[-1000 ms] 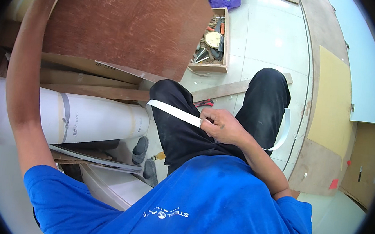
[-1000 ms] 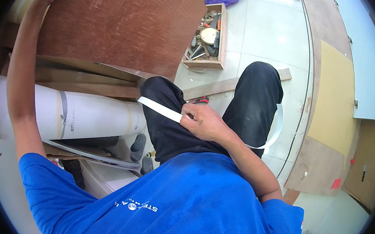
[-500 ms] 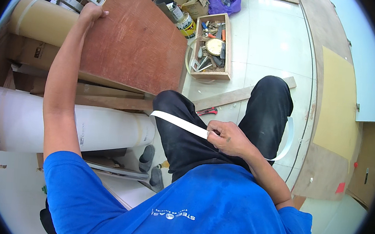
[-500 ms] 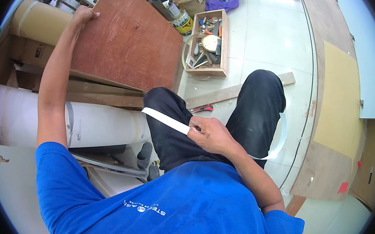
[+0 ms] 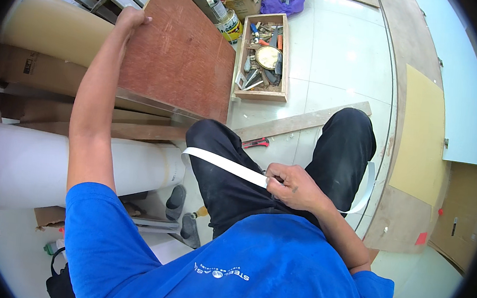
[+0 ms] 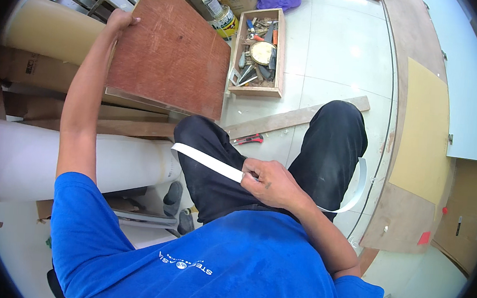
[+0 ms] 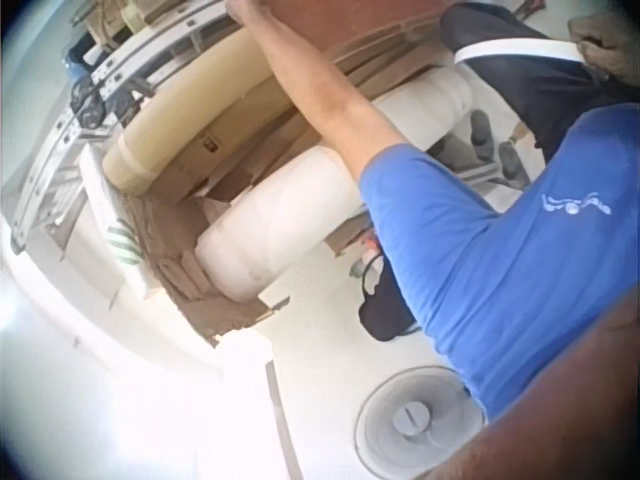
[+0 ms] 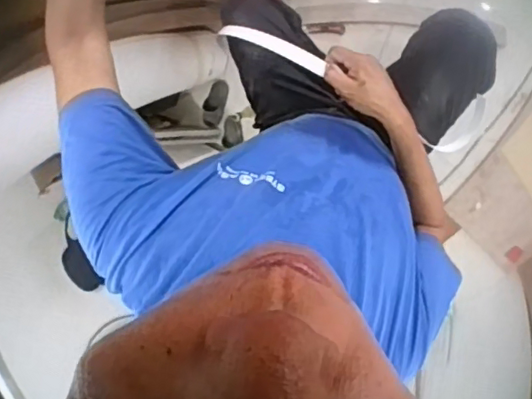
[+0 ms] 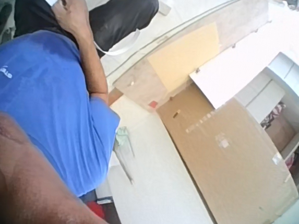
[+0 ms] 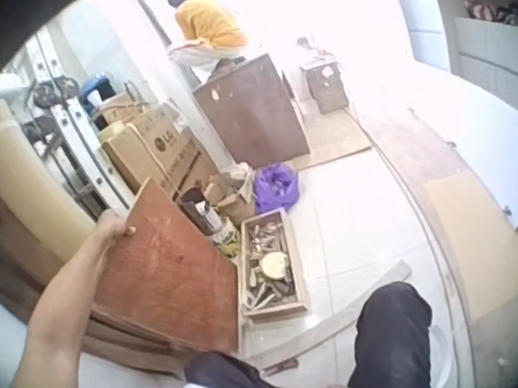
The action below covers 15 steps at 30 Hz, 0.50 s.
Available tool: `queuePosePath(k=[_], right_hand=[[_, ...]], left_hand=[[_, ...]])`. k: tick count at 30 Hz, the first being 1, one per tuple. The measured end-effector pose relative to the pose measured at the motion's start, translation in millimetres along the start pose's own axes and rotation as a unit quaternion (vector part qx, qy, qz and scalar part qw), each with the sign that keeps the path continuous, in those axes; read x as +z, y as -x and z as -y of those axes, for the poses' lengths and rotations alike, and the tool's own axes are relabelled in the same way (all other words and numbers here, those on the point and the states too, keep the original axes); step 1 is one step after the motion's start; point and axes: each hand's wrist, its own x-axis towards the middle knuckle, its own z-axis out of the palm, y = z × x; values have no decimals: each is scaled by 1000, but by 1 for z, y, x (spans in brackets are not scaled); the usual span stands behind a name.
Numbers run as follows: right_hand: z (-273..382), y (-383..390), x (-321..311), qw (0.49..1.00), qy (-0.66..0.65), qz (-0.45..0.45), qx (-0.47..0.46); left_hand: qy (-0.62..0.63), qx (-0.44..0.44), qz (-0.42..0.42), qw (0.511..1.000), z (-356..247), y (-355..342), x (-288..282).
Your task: The person applies glue to the edge of a wooden board and then presses a white edge banding strip onto it. They use a utility knife to trim the excess banding and continue applying glue to another strip.
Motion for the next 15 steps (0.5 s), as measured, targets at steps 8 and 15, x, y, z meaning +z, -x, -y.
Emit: queuePosePath(k=[8,15], right_hand=[[1,-12,1,999,36,8,13],[-4,-26,7,1000,5,0,28]], left_hand=[[55,-30,10,998,27,-20,52],[133,-39,48,989,39,-23,52]])
